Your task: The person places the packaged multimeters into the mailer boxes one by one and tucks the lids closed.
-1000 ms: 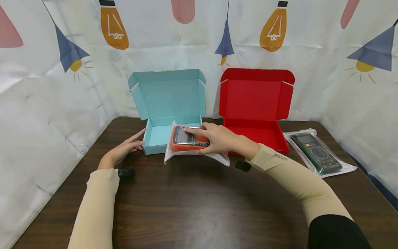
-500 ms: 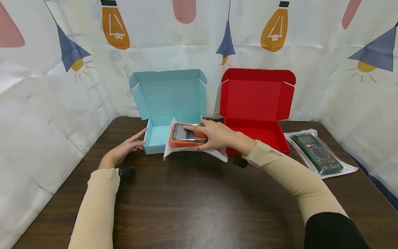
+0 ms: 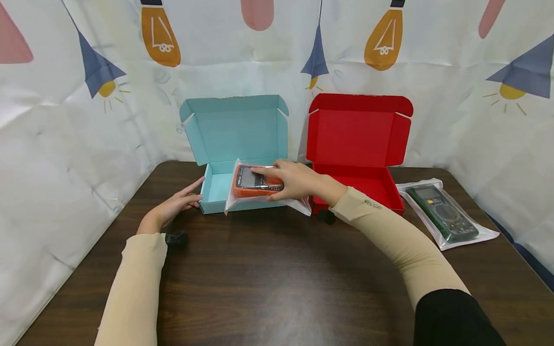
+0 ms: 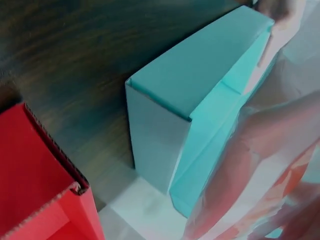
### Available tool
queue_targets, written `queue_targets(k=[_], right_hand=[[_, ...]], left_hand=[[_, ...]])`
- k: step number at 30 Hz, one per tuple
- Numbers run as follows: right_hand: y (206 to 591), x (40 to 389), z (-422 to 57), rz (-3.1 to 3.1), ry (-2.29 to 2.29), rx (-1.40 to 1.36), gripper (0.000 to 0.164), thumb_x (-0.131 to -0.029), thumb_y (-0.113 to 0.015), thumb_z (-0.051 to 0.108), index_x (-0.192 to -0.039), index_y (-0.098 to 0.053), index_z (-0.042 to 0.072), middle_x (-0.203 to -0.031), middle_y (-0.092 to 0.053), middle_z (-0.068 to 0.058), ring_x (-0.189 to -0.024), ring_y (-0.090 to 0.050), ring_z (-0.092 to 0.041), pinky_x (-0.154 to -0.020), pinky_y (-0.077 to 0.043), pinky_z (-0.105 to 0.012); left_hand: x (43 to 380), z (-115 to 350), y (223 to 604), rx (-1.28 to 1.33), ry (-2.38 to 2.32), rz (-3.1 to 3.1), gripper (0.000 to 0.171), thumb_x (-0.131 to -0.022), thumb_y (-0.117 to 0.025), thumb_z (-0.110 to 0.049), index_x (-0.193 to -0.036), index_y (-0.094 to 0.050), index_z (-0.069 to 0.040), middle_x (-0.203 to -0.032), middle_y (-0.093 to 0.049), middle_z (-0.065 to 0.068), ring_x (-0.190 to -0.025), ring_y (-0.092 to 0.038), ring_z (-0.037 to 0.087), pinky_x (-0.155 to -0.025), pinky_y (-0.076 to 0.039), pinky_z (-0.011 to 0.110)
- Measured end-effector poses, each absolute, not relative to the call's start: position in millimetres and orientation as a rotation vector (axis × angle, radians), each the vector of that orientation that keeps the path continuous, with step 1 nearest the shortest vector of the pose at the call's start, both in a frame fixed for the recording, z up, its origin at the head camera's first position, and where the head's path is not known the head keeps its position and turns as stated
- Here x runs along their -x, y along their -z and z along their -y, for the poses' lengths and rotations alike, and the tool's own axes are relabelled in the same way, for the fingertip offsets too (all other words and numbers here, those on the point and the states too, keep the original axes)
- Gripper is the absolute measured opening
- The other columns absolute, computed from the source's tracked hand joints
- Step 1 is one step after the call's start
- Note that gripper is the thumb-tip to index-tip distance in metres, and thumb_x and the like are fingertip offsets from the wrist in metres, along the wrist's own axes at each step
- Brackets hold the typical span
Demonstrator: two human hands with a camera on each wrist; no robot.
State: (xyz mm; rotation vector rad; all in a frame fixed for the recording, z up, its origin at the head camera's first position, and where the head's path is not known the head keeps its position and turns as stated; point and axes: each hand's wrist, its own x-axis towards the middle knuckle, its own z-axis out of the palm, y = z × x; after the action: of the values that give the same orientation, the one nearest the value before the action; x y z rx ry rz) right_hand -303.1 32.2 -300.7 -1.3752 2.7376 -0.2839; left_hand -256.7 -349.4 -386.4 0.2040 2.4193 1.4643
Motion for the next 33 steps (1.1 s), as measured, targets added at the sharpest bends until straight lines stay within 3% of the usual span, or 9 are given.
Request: queue_targets(k=[17,33], right_hand=[[305,328,-20,-2.734,0.191,1.401,0.087,-0.089,-0.075,0.05,-0.162,-0.031,0.034,-0.128,-0.054,-0.007,-0.107,-0.052,-0.02,-0.079,-0.054,-0.029],[301,345,-7,-2.746,0.194,1.295,0.089,-0.088,-0.077,0.047,-0.163,-0.029,0.038,-0.134,-0.051,-0.006,-0.115,-0.048,-0.019,-0.083,-0.055,-0.031]], left_hand=[[255,348,387,-0.188,-1.45,-2.423,0.077,-0.107,-0.05,-0.036,-0.166,-0.002,-0.027,-0.148,-0.031,0.022,-0.114,-0.047,0.029,-0.111,-0.028,0.055],[254,348,386,-0.18,-1.479,-2.414,0.076,-0.107,-0.051,-0.035,-0.166,-0.003,-0.029,-0.152,-0.027,0.021,-0.115,-0.045,0.03,-0.113,-0.027,0.055]])
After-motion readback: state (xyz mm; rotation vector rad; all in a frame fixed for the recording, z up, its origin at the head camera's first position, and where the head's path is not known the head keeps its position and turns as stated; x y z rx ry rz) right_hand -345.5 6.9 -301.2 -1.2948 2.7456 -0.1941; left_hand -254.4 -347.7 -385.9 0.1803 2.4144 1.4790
